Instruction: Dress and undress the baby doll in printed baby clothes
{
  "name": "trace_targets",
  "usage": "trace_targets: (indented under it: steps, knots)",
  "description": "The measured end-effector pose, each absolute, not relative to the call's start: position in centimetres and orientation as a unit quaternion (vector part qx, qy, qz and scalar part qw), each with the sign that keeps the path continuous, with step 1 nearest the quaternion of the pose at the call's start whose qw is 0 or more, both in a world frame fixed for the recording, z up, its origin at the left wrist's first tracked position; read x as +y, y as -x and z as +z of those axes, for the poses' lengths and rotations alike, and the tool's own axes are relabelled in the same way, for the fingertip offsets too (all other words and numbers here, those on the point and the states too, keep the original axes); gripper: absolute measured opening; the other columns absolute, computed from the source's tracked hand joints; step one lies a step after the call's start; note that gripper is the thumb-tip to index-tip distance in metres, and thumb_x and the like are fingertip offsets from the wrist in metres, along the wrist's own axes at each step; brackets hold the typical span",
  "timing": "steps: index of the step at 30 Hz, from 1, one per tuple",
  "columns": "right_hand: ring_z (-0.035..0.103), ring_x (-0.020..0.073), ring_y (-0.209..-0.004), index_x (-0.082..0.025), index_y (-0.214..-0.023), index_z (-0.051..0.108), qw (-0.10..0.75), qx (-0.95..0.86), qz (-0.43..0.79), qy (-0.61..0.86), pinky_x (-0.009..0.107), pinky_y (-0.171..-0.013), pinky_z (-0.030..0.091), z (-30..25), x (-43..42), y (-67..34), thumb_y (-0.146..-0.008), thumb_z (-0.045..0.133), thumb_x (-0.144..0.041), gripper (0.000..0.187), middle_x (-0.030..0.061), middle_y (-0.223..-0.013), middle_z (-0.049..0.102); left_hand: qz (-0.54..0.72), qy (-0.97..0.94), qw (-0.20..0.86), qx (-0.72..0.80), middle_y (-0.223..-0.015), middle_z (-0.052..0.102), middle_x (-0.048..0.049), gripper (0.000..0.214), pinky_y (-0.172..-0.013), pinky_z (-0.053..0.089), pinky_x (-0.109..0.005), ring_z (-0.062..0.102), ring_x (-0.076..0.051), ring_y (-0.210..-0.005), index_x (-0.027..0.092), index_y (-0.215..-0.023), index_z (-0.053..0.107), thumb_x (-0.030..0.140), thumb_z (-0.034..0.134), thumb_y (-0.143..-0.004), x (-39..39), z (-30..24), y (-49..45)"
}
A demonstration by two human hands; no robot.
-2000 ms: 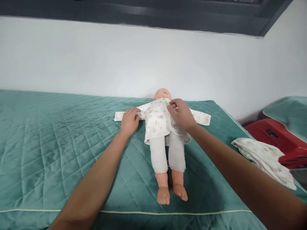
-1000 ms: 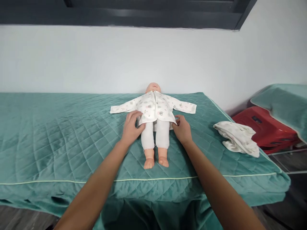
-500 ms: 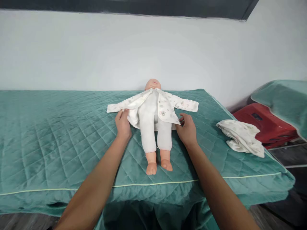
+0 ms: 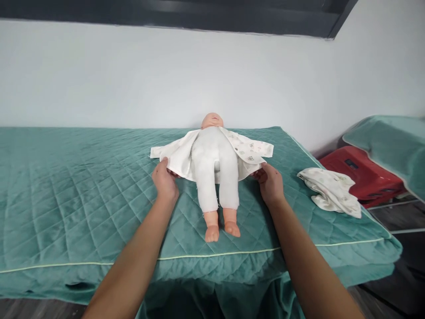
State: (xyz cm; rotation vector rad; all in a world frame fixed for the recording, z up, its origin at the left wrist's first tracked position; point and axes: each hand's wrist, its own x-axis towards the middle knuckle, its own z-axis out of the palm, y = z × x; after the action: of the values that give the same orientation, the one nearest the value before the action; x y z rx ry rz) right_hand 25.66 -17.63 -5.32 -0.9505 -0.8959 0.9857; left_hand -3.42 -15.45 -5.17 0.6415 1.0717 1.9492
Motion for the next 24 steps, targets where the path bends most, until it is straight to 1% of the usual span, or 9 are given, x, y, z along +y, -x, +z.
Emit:
trace_targets:
  steps: [3, 7, 12, 14, 17, 19, 21, 22, 24]
  knots:
    - [0.06, 0.0121, -0.064, -0.018, -0.074, 0.069, 0.715, -0.31, 0.479, 0.404, 0.024, -0.066, 0.052, -4.8, -18.6, -25.6, -0.075, 0.073, -0.036, 0.019, -0.0012, -0.07, 0.066, 0.779, -0.251, 0.379, 0.433, -0.046, 0.037, 0.0095, 0.04, -0.044, 0.032, -0.024, 0.039, -0.006, -0.041, 0.02, -0.057, 0.042, 0.038, 0.068, -0.081, -16.3, -4.8, 3.3]
    - [0.064, 0.0117, -0.069, -0.019, -0.073, 0.07, 0.737, -0.219, 0.471, 0.433, 0.023, -0.07, 0.054, -5.0, -20.8, -25.4, -0.07, 0.074, -0.029, 0.011, -0.0005, -0.074, 0.071, 0.768, -0.294, 0.327, 0.466, -0.04, 0.034, 0.0091, 0.043, -0.043, 0.03, -0.023, 0.038, -0.006, -0.038, 0.019, -0.051, 0.043, 0.034, 0.063, -0.087, -17.3, -5.0, 3.4]
    - [0.067, 0.0178, -0.078, -0.021, -0.075, 0.068, 0.7, -0.323, 0.367, 0.521, 0.032, -0.078, 0.056, -6.0, -23.6, -24.9, -0.084, 0.057, -0.042, 0.026, 0.0046, -0.085, 0.073, 0.757, -0.328, 0.302, 0.477, -0.042, 0.034, 0.0078, 0.047, -0.041, 0.021, -0.024, 0.029, -0.006, -0.04, 0.019, -0.049, 0.039, 0.034, 0.064, -0.087, -18.8, -5.4, 3.6]
    - [0.067, 0.0221, -0.087, -0.021, -0.081, 0.069, 0.671, -0.368, 0.326, 0.555, 0.039, -0.085, 0.055, -5.8, -24.6, -25.5, -0.084, 0.058, -0.044, 0.025, 0.0063, -0.091, 0.073, 0.753, -0.329, 0.314, 0.476, -0.043, 0.029, 0.0085, 0.049, -0.041, 0.018, -0.024, 0.023, -0.006, -0.04, 0.02, -0.05, 0.035, 0.036, 0.065, -0.086, -19.5, -5.8, 3.6]
    - [0.06, 0.0302, -0.117, -0.02, -0.102, 0.07, 0.569, -0.501, 0.165, 0.631, 0.049, -0.106, 0.044, -4.6, -25.7, -28.8, -0.081, 0.064, -0.035, 0.026, 0.0121, -0.116, 0.071, 0.741, -0.335, 0.331, 0.478, -0.045, 0.026, 0.0092, 0.051, -0.042, 0.02, -0.024, 0.022, -0.006, -0.041, 0.021, -0.052, 0.032, 0.039, 0.065, -0.085, -20.9, -6.5, 3.7]
    - [0.044, 0.0368, -0.138, -0.017, -0.117, 0.065, 0.425, -0.592, -0.033, 0.684, 0.058, -0.115, 0.03, -3.5, -26.4, -32.4, -0.081, 0.062, -0.031, 0.038, 0.0193, -0.139, 0.059, 0.722, -0.361, 0.328, 0.491, -0.045, 0.028, 0.0087, 0.052, -0.042, 0.023, -0.024, 0.025, -0.007, -0.041, 0.021, -0.052, 0.032, 0.043, 0.065, -0.086, -21.9, -6.8, 3.8]
    - [0.032, 0.0431, -0.145, -0.015, -0.132, 0.056, 0.304, -0.584, -0.125, 0.742, 0.065, -0.114, 0.024, -2.4, -26.8, -36.3, -0.084, 0.06, -0.032, 0.051, 0.0236, -0.152, 0.046, 0.693, -0.401, 0.312, 0.512, -0.045, 0.03, 0.0077, 0.052, -0.043, 0.024, -0.024, 0.028, -0.008, -0.042, 0.021, -0.052, 0.034, 0.046, 0.063, -0.087, -23.0, -6.9, 3.9]
    - [0.036, 0.0457, -0.142, -0.015, -0.134, 0.053, 0.251, -0.569, -0.12, 0.774, 0.066, -0.11, 0.028, -1.9, -27.0, -38.2, -0.085, 0.06, -0.033, 0.053, 0.0257, -0.15, 0.047, 0.677, -0.423, 0.301, 0.523, -0.045, 0.031, 0.0072, 0.052, -0.043, 0.025, -0.024, 0.03, -0.008, -0.043, 0.021, -0.051, 0.035, 0.046, 0.062, -0.088, -23.5, -6.8, 3.9]
    - [0.051, 0.0484, -0.125, -0.014, -0.126, 0.058, 0.166, -0.555, -0.029, 0.815, 0.063, -0.097, 0.039, -0.7, -27.3, -41.2, -0.084, 0.062, -0.035, 0.046, 0.0296, -0.137, 0.055, 0.648, -0.461, 0.279, 0.538, -0.045, 0.033, 0.0064, 0.051, -0.044, 0.026, -0.024, 0.032, -0.009, -0.043, 0.021, -0.051, 0.038, 0.047, 0.059, -0.09, -24.4, -6.1, 4.0]
